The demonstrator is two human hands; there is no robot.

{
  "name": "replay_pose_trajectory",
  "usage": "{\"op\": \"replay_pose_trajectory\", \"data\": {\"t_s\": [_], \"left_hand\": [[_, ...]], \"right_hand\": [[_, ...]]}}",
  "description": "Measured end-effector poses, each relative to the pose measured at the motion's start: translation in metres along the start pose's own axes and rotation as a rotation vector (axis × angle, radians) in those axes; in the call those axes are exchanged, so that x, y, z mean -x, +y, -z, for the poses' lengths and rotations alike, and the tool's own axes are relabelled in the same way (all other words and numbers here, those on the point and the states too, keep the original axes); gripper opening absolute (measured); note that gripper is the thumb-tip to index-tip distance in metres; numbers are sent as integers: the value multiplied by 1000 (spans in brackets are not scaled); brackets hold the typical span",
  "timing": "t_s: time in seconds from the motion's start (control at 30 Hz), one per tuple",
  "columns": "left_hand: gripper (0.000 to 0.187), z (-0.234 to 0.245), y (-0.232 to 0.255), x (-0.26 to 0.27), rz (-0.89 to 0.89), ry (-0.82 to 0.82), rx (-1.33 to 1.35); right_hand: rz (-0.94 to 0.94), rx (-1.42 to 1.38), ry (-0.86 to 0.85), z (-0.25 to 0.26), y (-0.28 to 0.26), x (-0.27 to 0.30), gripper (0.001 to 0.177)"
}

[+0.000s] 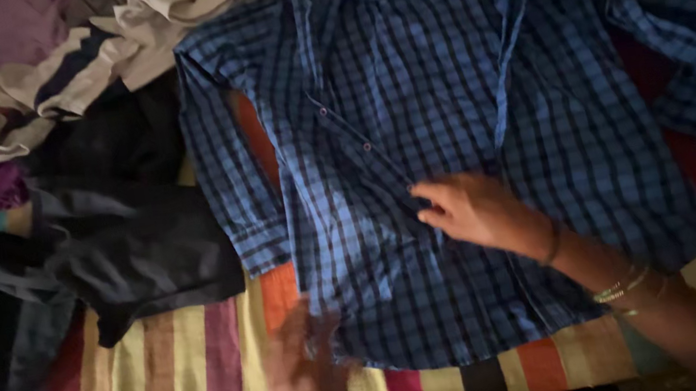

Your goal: The person spreads a blue checkered shirt on a bed, buttons it from bottom to top, and smooths the fabric with their hands.

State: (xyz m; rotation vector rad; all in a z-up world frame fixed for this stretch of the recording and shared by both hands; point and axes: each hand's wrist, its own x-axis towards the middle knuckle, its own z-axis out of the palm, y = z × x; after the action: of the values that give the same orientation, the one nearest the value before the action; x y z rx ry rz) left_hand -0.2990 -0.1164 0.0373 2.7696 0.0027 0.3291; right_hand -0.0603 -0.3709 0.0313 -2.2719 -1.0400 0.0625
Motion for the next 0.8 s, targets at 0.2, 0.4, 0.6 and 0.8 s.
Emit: {"op": "replay_pose_trajectory", "data": {"t_s": [0.2, 0.4, 0.6, 0.8], "left_hand": [[65, -48, 68, -17, -443, -132, 350], [65, -142, 72, -22, -510, 71, 305], [22, -225, 66, -17, -518, 481, 53], [14, -257, 69, -19, -462, 626, 66]], "right_hand": [[40, -21, 123, 39, -15, -66, 25], [242, 111, 287, 18, 7, -153, 23], [277, 159, 351, -55, 44, -258, 43], [-159, 391, 361, -104, 79, -309, 46]]}}
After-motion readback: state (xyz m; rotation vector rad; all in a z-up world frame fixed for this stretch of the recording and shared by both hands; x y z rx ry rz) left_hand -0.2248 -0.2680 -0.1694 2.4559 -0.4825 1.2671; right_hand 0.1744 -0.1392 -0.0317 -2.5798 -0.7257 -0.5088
